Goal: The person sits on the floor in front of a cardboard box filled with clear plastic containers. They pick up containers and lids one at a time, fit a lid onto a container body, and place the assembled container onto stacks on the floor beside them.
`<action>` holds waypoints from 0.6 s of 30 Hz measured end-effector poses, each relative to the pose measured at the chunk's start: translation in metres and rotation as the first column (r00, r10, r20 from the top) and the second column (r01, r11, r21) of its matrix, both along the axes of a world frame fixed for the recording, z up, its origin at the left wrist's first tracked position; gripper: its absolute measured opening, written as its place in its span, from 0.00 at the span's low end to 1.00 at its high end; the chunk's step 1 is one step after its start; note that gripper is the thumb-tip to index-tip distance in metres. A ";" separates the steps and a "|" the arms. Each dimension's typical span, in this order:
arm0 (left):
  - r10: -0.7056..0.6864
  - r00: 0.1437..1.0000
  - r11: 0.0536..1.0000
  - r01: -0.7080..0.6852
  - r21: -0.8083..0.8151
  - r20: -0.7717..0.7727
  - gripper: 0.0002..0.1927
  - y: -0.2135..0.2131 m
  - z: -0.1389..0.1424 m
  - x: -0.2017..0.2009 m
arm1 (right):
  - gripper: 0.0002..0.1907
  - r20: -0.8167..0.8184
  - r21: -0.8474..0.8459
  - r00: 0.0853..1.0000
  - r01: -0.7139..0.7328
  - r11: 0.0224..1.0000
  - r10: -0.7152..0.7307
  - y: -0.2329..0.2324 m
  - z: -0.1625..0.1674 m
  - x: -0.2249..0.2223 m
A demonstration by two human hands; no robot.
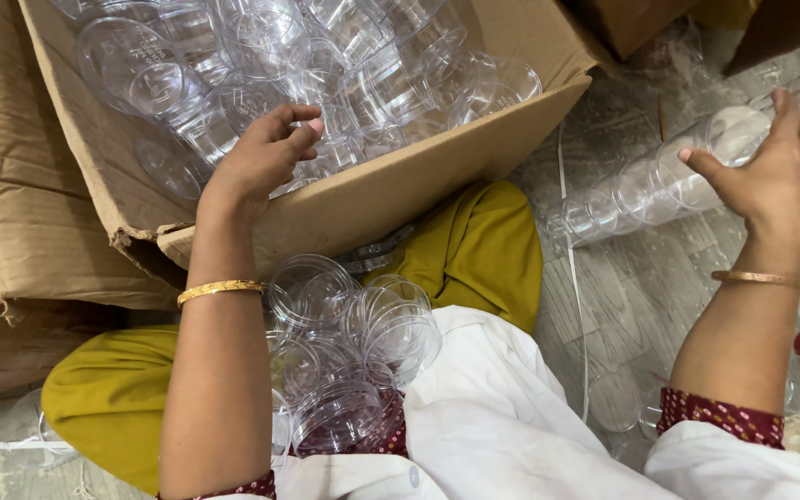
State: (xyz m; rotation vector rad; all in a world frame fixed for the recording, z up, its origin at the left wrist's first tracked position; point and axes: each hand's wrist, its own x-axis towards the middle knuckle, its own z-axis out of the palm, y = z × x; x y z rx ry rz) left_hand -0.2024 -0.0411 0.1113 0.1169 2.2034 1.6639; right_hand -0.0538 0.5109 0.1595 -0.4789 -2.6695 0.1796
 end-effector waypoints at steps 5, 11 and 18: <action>0.007 1.000 1.000 -0.007 0.002 0.007 0.23 0.000 -0.001 -0.001 | 0.19 -0.267 -0.135 0.953 -0.181 0.974 0.140 -0.032 -0.026 0.023; 0.013 1.000 1.000 -0.013 -0.004 0.025 0.24 0.002 0.001 0.000 | 0.22 0.563 -0.258 0.785 -0.131 0.957 0.259 -0.068 -0.159 -0.002; 0.035 0.999 0.999 -0.034 -0.014 0.039 0.24 0.003 0.008 0.001 | 0.37 0.693 -0.121 0.699 -0.128 0.984 0.175 -0.071 -0.218 -0.017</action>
